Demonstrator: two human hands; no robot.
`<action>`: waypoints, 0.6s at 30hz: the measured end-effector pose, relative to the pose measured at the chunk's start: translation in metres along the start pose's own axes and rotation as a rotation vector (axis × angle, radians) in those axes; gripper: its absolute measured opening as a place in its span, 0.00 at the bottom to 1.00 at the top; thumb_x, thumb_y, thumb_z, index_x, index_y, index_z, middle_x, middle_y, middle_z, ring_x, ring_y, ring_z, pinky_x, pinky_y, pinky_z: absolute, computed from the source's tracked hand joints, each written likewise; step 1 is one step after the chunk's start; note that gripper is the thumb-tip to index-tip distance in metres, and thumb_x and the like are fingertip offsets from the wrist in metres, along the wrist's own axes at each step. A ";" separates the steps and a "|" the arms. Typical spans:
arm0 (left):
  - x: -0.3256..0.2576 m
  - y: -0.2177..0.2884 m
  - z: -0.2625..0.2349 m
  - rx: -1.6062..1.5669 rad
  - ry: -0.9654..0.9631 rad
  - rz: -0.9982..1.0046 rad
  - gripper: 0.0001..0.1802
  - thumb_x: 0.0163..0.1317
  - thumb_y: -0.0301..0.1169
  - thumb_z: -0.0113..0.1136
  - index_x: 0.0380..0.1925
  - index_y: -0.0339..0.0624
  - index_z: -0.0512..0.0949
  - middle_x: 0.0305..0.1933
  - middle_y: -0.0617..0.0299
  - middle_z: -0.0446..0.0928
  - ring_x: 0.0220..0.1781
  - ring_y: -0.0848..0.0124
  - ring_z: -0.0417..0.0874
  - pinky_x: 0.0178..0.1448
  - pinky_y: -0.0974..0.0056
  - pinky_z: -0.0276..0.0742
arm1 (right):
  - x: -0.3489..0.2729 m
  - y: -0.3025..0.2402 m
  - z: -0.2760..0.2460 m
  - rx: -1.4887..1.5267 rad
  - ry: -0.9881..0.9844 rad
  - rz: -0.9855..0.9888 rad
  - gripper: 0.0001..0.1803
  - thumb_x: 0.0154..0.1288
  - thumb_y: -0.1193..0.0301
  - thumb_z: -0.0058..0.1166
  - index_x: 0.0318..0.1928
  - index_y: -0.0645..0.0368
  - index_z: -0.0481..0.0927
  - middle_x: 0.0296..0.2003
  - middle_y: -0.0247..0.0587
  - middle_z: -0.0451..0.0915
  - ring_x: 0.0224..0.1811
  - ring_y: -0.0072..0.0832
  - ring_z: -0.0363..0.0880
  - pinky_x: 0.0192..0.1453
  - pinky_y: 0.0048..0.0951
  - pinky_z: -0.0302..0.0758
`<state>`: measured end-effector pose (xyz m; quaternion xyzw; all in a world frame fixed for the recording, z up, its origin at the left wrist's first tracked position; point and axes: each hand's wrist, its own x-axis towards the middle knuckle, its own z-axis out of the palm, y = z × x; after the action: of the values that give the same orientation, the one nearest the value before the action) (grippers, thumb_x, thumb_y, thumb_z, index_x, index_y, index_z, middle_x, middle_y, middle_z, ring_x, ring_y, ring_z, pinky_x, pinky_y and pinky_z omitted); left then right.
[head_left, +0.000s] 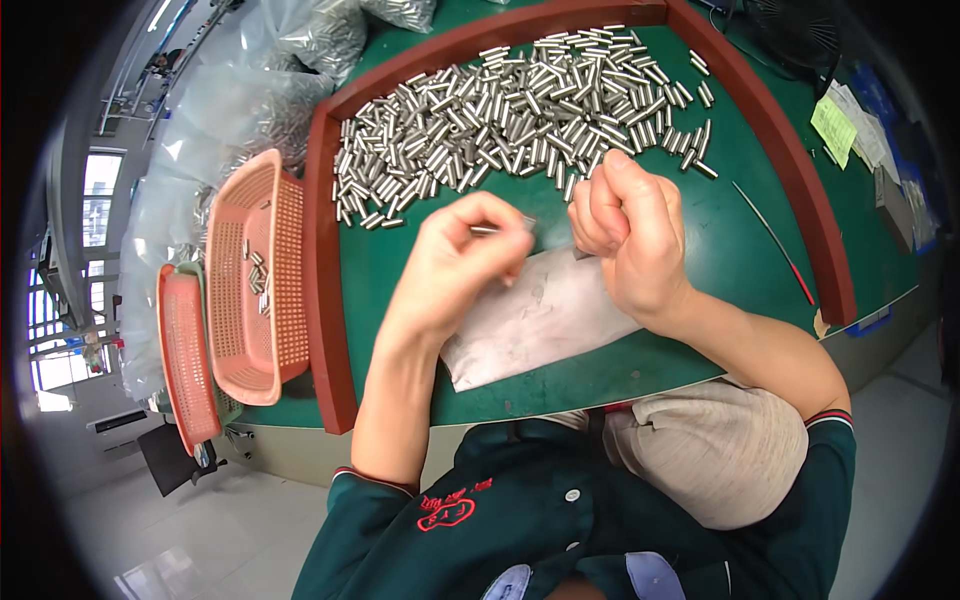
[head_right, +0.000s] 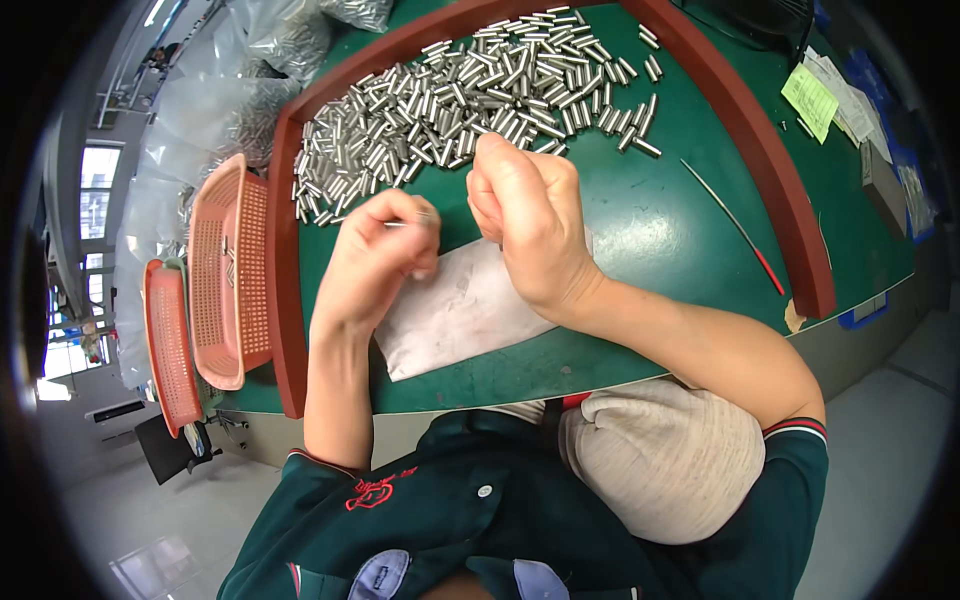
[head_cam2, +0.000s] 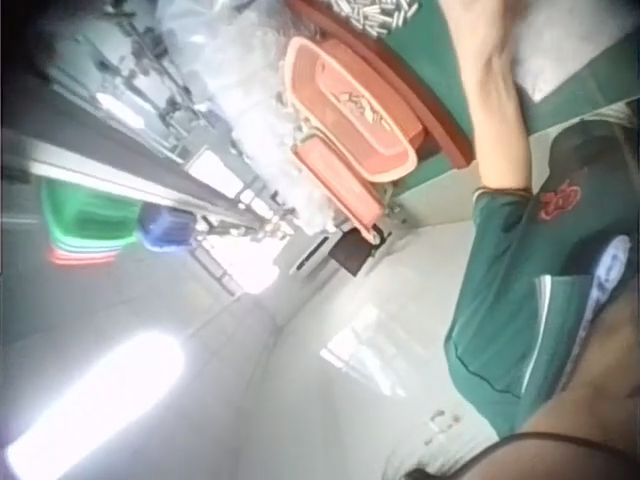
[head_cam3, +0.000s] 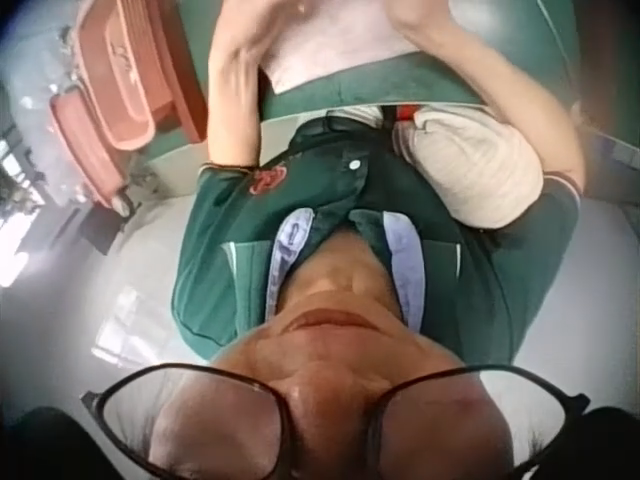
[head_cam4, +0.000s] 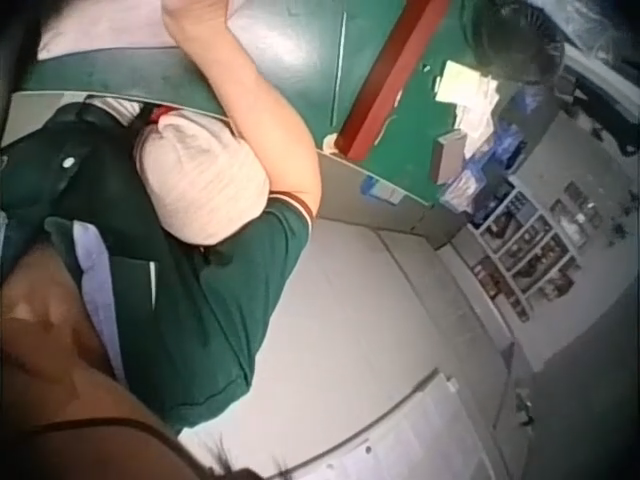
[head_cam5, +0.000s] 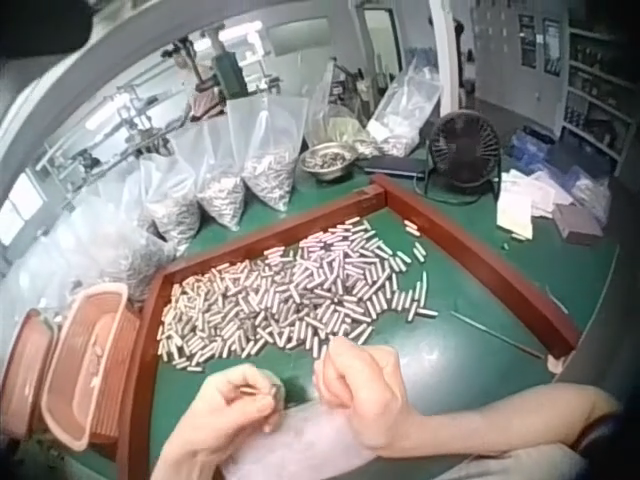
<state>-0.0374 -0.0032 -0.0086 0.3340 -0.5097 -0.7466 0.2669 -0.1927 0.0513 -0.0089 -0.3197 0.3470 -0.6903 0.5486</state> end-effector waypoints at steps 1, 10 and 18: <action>0.003 -0.002 -0.009 -0.415 -0.142 0.011 0.06 0.52 0.28 0.58 0.28 0.40 0.71 0.24 0.65 0.67 0.24 0.78 0.67 0.27 0.77 0.63 | 0.001 0.001 0.000 0.007 0.012 0.009 0.22 0.64 0.66 0.34 0.12 0.55 0.54 0.10 0.26 0.54 0.13 0.14 0.49 0.17 0.20 0.48; 0.018 0.010 -0.034 -0.473 0.204 0.123 0.14 0.56 0.38 0.52 0.32 0.37 0.70 0.27 0.60 0.69 0.27 0.75 0.69 0.26 0.75 0.64 | 0.005 -0.004 0.001 0.006 0.017 0.042 0.23 0.65 0.64 0.32 0.11 0.54 0.53 0.09 0.26 0.52 0.12 0.15 0.45 0.16 0.21 0.45; 0.029 -0.007 -0.030 0.831 0.608 0.403 0.11 0.54 0.32 0.57 0.22 0.32 0.76 0.12 0.68 0.68 0.14 0.80 0.62 0.19 0.72 0.58 | 0.007 -0.004 0.004 -0.017 0.025 0.055 0.23 0.66 0.64 0.30 0.11 0.52 0.52 0.08 0.27 0.50 0.11 0.16 0.43 0.15 0.21 0.43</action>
<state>-0.0337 -0.0398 -0.0298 0.5075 -0.7152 -0.2868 0.3856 -0.1927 0.0449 -0.0026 -0.3059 0.3685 -0.6760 0.5601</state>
